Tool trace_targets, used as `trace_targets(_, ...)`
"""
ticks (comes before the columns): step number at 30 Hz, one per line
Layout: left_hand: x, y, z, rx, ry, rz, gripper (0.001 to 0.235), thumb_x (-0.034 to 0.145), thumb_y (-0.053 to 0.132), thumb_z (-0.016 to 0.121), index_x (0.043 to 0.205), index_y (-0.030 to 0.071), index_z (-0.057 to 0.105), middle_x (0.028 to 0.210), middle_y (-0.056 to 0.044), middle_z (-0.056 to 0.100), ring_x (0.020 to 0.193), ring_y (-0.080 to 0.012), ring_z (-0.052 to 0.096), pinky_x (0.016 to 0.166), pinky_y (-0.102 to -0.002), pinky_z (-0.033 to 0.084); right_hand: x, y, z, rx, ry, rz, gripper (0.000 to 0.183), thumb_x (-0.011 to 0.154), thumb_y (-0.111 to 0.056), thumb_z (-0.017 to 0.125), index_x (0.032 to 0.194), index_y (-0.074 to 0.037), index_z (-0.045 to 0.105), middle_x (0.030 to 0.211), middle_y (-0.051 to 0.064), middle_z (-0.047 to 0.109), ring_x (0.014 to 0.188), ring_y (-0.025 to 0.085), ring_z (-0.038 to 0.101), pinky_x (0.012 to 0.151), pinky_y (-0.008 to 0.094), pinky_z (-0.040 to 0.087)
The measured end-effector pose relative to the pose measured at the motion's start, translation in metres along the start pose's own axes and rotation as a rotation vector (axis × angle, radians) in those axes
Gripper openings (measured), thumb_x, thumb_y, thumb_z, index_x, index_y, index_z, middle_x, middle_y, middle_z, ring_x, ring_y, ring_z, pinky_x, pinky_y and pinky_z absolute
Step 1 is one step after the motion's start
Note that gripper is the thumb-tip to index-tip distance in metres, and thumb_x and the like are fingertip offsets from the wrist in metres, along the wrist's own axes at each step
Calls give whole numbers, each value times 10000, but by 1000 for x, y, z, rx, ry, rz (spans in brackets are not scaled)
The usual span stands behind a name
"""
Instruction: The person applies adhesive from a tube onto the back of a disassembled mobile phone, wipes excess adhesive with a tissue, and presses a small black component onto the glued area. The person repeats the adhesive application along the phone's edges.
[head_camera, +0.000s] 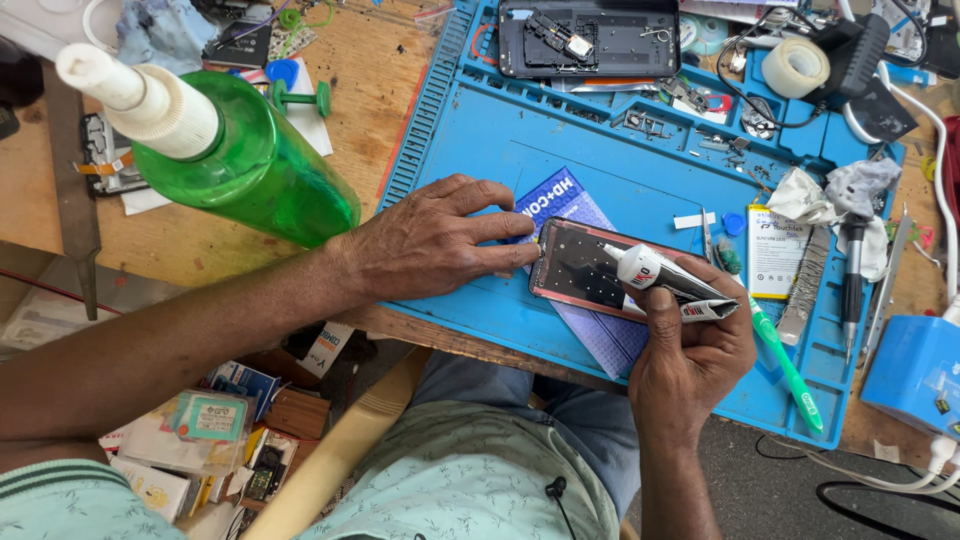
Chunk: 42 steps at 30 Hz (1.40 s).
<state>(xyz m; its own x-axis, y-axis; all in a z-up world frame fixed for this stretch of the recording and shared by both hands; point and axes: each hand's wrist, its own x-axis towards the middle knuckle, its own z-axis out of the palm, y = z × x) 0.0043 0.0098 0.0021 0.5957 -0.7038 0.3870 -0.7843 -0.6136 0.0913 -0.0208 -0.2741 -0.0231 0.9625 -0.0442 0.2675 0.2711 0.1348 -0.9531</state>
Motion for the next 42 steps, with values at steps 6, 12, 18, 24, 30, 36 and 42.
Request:
trace_targets(6, -1, -1, 1, 1, 17, 9, 446, 887, 346, 733, 1299, 184, 680, 1302, -9, 642, 1263, -247, 557, 1034, -415, 496, 0, 2, -2, 21, -15, -9, 221, 1083, -14, 669, 1287, 2, 583, 1206, 166, 697, 1121, 201, 733, 938, 331, 663)
trace_targets(12, -1, 0, 1, 27, -8, -2, 405, 915, 329, 706, 1293, 191, 674, 1303, -2, 634, 1263, -243, 553, 1025, -413, 493, 0, 0, -1, -10, -10, -5, 232, 1080, -10, 674, 1294, 16, 587, 1188, 174, 700, 1112, 204, 732, 956, 336, 661)
trace_targets(18, -1, 1, 3, 75, -9, -5, 348, 958, 252, 627, 1299, 204, 671, 1315, 2, 624, 1284, -245, 548, 1053, -409, 487, 0, -1, 1, -7, 4, -2, 251, 1076, -5, 676, 1305, 26, 578, 1248, 165, 692, 1112, 204, 732, 970, 329, 650)
trace_targets(24, -1, 1, 3, 88, -11, -4, 357, 946, 237, 632, 1299, 207, 676, 1320, 2, 626, 1283, -247, 552, 1057, -408, 490, -1, 0, 1, -16, -6, -11, 260, 1083, -2, 682, 1319, 26, 576, 1198, 164, 688, 1120, 198, 723, 960, 324, 648)
trace_targets(30, -1, 0, 1, 11, 12, -9, 377, 929, 316, 699, 1285, 193, 677, 1302, -3, 645, 1264, -245, 561, 1034, -411, 498, 0, 0, -1, -26, -16, -11, 233, 1076, -28, 676, 1287, 5, 583, 1238, 168, 696, 1111, 199, 730, 925, 333, 665)
trace_targets(36, -1, 1, 0, 18, 11, -6, 366, 928, 329, 698, 1275, 213, 680, 1291, -9, 644, 1264, -249, 560, 1026, -417, 499, 0, -1, 0, -20, -10, 7, 232, 1071, -13, 670, 1284, 6, 580, 1240, 162, 689, 1122, 204, 728, 993, 366, 666)
trace_targets(42, -2, 1, 0, 56, -7, 1, 305, 957, 283, 651, 1257, 232, 680, 1306, -12, 632, 1270, -248, 562, 1021, -412, 504, 1, -2, 1, 2, -17, 2, 223, 1079, 0, 665, 1286, 5, 580, 1260, 160, 683, 1133, 193, 718, 975, 348, 655)
